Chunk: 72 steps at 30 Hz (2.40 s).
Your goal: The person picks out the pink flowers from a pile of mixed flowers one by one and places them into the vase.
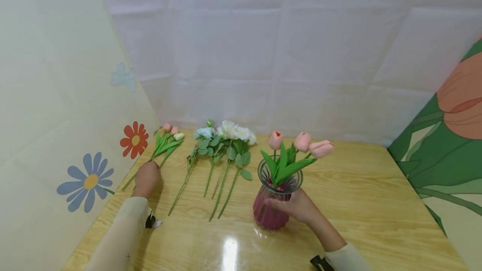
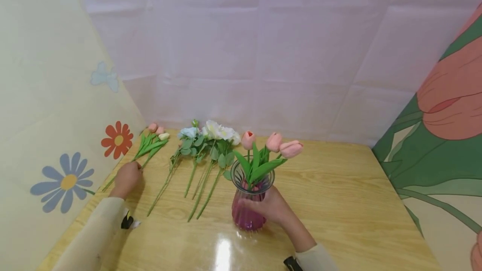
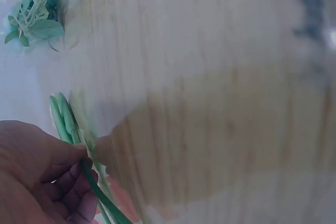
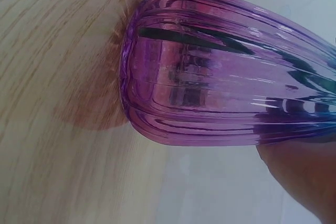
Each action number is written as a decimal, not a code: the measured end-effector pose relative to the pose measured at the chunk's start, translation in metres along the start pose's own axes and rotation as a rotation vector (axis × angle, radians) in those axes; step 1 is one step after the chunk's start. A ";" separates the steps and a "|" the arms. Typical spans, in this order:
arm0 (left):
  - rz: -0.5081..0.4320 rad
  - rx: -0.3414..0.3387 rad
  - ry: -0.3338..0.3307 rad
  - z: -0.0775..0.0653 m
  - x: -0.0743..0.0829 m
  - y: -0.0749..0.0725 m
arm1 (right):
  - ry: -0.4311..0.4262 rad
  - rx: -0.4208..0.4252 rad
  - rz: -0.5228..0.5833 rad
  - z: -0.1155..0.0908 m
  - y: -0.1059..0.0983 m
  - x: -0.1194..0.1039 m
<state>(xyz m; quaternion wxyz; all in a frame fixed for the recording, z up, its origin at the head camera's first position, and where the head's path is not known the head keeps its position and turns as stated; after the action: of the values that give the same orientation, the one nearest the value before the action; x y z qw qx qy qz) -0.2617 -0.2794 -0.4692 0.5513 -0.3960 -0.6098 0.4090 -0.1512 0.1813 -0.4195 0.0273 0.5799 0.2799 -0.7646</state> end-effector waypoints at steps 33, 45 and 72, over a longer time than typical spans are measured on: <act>-0.080 0.063 0.033 0.000 0.033 -0.013 | 0.028 -0.010 -0.007 0.000 -0.001 0.000; -0.126 0.075 0.017 -0.002 0.045 -0.018 | 0.032 -0.018 0.005 -0.001 -0.001 0.000; -0.168 0.134 -0.007 0.000 0.042 -0.018 | 0.054 -0.008 0.012 0.000 0.000 0.001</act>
<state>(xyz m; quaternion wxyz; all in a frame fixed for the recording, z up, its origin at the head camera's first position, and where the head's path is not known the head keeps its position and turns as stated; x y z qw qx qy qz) -0.2654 -0.2466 -0.4382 0.6069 -0.3044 -0.6141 0.4024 -0.1511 0.1816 -0.4210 0.0268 0.6017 0.2800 -0.7475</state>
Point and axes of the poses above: each hand's wrist, its own z-axis towards the middle knuckle, its own y-axis out of the palm, x = y × z, the point moved 2 cm from there along z, towards the middle knuckle, and after that the axes turned 7 degrees about -x, right-handed, at the moved point
